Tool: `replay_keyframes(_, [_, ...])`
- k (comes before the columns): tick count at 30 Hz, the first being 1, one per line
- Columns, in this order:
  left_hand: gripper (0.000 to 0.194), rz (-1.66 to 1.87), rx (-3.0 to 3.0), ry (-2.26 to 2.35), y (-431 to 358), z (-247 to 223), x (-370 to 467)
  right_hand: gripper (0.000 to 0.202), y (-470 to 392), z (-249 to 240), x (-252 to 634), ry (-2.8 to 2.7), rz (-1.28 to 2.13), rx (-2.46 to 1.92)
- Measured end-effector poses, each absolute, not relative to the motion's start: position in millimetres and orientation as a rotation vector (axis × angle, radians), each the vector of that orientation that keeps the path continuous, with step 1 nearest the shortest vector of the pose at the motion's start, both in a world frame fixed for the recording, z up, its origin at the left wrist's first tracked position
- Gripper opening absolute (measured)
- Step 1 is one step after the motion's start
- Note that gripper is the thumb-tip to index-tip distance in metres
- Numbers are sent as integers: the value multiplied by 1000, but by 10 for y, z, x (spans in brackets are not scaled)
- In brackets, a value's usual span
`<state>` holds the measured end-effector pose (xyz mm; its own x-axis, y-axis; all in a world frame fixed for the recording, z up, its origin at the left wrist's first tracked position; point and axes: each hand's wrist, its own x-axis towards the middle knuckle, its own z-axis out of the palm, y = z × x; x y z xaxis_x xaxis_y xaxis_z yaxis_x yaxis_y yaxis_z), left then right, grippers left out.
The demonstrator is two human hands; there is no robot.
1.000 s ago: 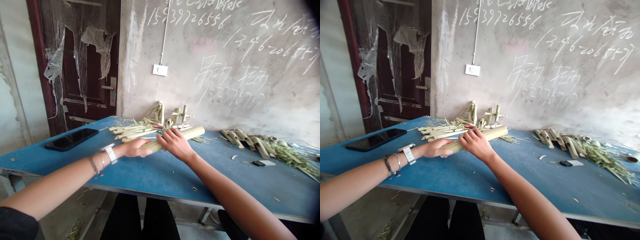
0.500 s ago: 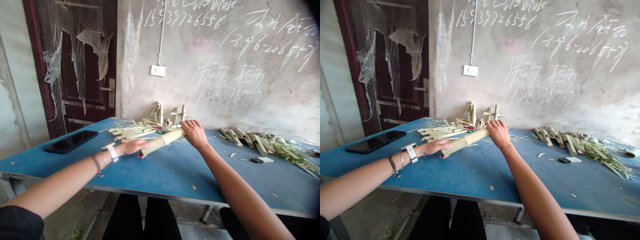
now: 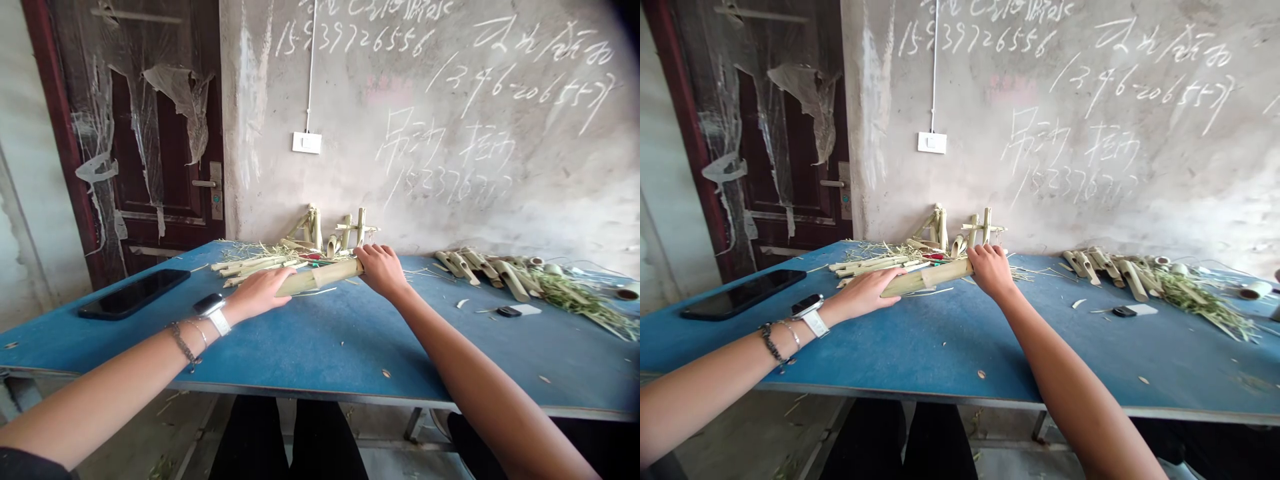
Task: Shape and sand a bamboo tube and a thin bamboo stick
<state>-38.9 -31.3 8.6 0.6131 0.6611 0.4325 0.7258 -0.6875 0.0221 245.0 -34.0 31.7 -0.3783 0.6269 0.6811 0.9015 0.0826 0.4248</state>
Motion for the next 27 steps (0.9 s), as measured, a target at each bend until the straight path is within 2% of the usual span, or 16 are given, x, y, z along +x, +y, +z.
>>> replay_keyframes(5, [47, -590, -2646, -1140, -349, 99, -388, 21, -350, 292, 2368, -2124, -1175, -1454])
replay_keyframes(12, [52, -619, -2634, -1112, -337, 39, -371, 24, -427, 312, 2184, -2130, -1360, -1234])
replay_keyframes(18, [44, -578, -2613, -945, -339, 36, -338, 26, -456, 72, 1790, -2371, -1316, -950])
replay_keyframes(21, [39, -548, -2608, -914, -361, 65, -324, 24, -413, 28, 1750, -2423, -1250, -960])
replay_keyframes(27, [51, -759, -2689, -1112, -367, 89, -304, 30, -330, 296, 2173, -2185, -1256, -1187])
